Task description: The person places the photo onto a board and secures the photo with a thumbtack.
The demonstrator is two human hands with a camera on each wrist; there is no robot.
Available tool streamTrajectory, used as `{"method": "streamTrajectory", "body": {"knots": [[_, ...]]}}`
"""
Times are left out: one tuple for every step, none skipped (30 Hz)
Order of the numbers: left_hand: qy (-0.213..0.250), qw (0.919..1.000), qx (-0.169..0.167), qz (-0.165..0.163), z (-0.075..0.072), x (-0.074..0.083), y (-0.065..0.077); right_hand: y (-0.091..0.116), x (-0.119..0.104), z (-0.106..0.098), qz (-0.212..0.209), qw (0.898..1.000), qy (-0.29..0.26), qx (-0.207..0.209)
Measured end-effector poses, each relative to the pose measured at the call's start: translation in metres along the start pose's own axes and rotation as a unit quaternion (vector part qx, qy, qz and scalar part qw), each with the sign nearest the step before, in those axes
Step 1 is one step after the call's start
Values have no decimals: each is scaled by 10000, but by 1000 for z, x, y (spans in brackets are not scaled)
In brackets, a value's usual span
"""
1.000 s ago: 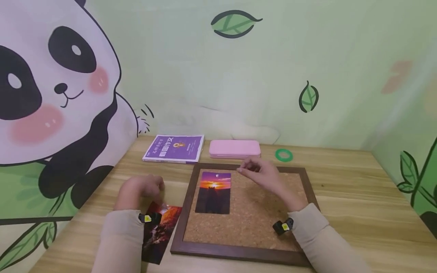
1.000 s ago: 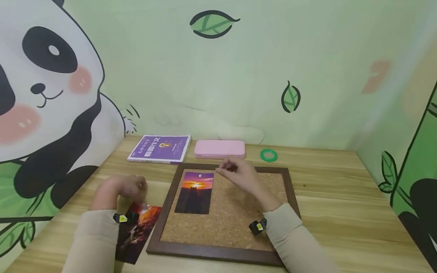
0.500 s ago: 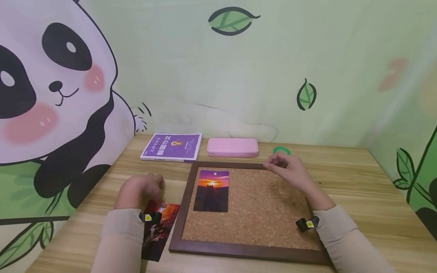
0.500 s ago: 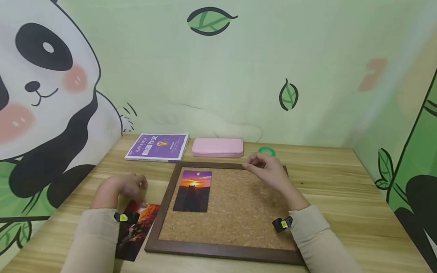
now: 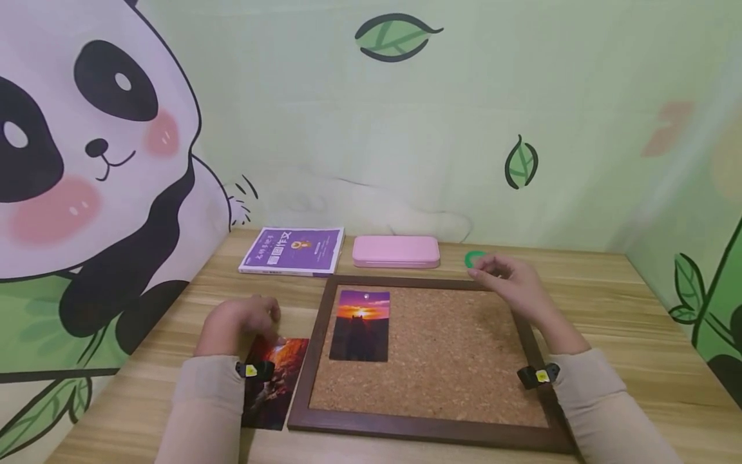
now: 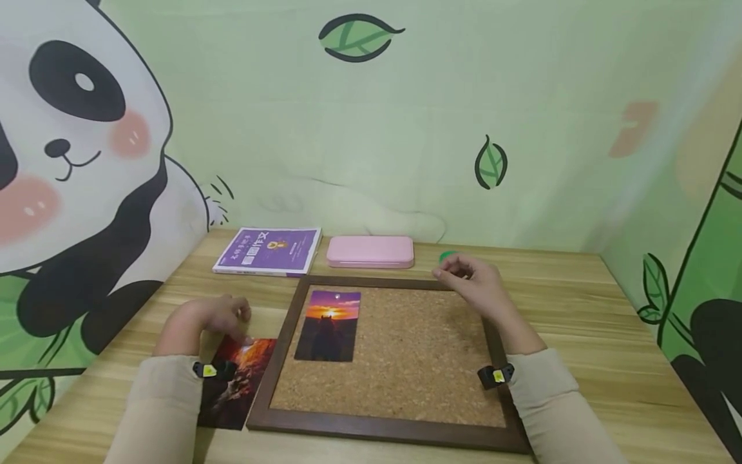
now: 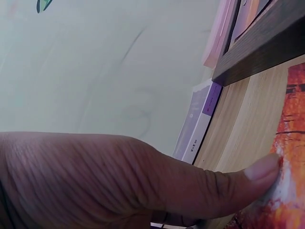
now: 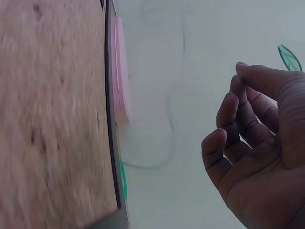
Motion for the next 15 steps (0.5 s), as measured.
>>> {"method": "streamTrajectory", "body": {"knots": [[-22,10000,19,50,0,0,0,0,2,-4,26,10000,43,18],[-6,10000,24,68,0,0,-1,1,5,-7,48,9999,95,37],[11,10000,23,81,1,0,-1,1,8,-11,58,9999,120,58],[42,10000,15,81,1,0,-1,2,11,-15,71,9998,148,85],[84,9999,10,82,1,0,-1,2,14,-20,73,9998,178,114],[121,9999,4,97,1,0,-1,3,18,-24,95,9997,203,140],[149,9998,8,99,1,1,-1,4,21,-29,127,9995,226,161],[196,9998,5,76,1,0,-1,4,25,-34,144,9994,233,197],[224,9997,7,77,0,1,-1,4,28,-38,168,9993,234,223],[251,9997,9,68,0,1,-2,5,32,-43,205,9992,248,248],[279,9996,11,55,0,1,-2,5,35,-47,233,9990,262,272],[300,9995,9,42,0,0,-2,6,38,-52,273,9988,286,298],[318,9995,8,25,0,0,-2,7,42,-56,309,9986,299,317],[346,9994,-2,15,0,0,-2,7,45,-60,338,9984,314,340],[373,9993,2,-3,0,0,-3,8,48,-63,382,9981,339,350]]}}
Point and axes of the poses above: each hand's wrist, its own y-axis away from the middle knuckle, its own z-axis out of the palm, x = y × z, the point moved 10 cm from there along -y, towards the middle knuckle, and after that the axes turned 11 degrees about x, right-handed, at the moved point
